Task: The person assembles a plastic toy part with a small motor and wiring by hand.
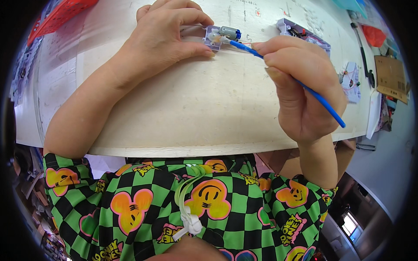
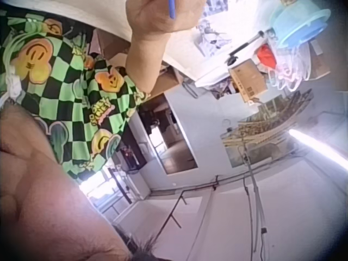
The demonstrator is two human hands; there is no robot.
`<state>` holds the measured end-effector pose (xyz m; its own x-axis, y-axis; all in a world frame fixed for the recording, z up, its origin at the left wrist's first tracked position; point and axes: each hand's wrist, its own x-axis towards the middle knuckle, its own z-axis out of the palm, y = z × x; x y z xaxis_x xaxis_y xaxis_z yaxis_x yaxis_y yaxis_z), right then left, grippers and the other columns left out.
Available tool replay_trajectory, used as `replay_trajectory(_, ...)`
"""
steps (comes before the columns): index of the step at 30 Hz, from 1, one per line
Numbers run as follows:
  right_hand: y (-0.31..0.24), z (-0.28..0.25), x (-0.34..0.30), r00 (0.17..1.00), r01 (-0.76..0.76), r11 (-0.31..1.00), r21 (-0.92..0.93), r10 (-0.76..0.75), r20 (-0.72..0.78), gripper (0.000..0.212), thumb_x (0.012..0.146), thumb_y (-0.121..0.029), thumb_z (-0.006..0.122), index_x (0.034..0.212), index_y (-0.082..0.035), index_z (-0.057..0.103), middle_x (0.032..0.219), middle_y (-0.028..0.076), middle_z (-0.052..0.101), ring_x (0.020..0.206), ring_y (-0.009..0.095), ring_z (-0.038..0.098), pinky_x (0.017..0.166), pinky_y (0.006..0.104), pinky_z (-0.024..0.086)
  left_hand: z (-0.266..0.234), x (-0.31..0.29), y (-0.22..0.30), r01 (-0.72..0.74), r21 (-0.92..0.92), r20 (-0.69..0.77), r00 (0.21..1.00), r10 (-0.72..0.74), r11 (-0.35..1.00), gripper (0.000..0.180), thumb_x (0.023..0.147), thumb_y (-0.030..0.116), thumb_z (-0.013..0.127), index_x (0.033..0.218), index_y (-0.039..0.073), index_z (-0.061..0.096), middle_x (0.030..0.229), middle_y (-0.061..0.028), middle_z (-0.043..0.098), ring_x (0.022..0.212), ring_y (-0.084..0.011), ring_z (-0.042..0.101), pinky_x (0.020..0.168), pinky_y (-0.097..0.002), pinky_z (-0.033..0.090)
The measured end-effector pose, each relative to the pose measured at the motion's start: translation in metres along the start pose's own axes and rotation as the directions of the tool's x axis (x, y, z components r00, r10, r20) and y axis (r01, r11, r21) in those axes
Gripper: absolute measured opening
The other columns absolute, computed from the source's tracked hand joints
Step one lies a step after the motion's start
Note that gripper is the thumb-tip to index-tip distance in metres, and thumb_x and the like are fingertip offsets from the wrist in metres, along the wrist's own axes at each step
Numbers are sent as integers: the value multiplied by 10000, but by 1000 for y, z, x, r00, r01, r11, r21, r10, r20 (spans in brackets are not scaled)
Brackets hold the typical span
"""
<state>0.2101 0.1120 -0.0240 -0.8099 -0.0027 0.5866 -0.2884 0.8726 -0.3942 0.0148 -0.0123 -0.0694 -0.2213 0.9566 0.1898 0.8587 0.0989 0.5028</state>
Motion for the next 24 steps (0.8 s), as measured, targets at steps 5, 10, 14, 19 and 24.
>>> replay_trajectory(5, 0, -3, 1, 999, -39, 998, 38, 41, -36, 105, 935, -8, 445, 989, 68, 494, 915, 244, 602, 832, 319, 633, 787, 413, 536, -2, 0, 2, -9, -36, 7, 1000, 9, 999, 392, 694, 337, 756, 989, 95, 667, 1045, -62, 585, 1051, -256, 481, 886, -438, 306)
replay_trajectory(10, 5, -1, 6, 997, -9, 1000, -5, 8, -77, 99, 927, 24, 429, 987, 68, 495, 922, 244, 601, 846, 317, 632, 804, 419, 529, 5, -1, -5, -7, -10, 0, 1000, 7, 1000, 391, 696, 335, 756, 990, 92, 668, 1042, -68, 584, 1053, -255, 478, 887, -435, 304)
replay_trajectory(14, 8, 1, 6, 1000, 2, 999, -47, -3, -28, 99, 914, 46, 431, 984, 66, 498, 920, 242, 604, 836, 314, 633, 791, 408, 532, -15, -4, 12, 7, -31, 40, 999, -6, 1000, 390, 699, 339, 753, 988, 90, 669, 1044, -68, 584, 1055, -253, 477, 886, -435, 302)
replay_trajectory(19, 1, 5, 5, 989, 54, 997, 52, -47, -138, 76, 850, 57, 568, 925, 56, 554, 835, 159, 645, 766, 263, 644, 697, 313, 507, -21, -7, 17, 15, -57, 57, 998, -11, 998, 395, 702, 345, 750, 993, 90, 669, 1050, -70, 586, 1058, -254, 475, 884, -437, 300)
replay_trajectory(24, -3, -2, 4, 997, 63, 997, 45, -61, -43, 98, 852, 46, 572, 947, 49, 547, 832, 163, 649, 755, 272, 653, 677, 315, 515, -21, -3, 17, 24, -56, 60, 998, -20, 998, 399, 702, 343, 748, 997, 87, 668, 1046, -69, 588, 1058, -256, 478, 883, -438, 301)
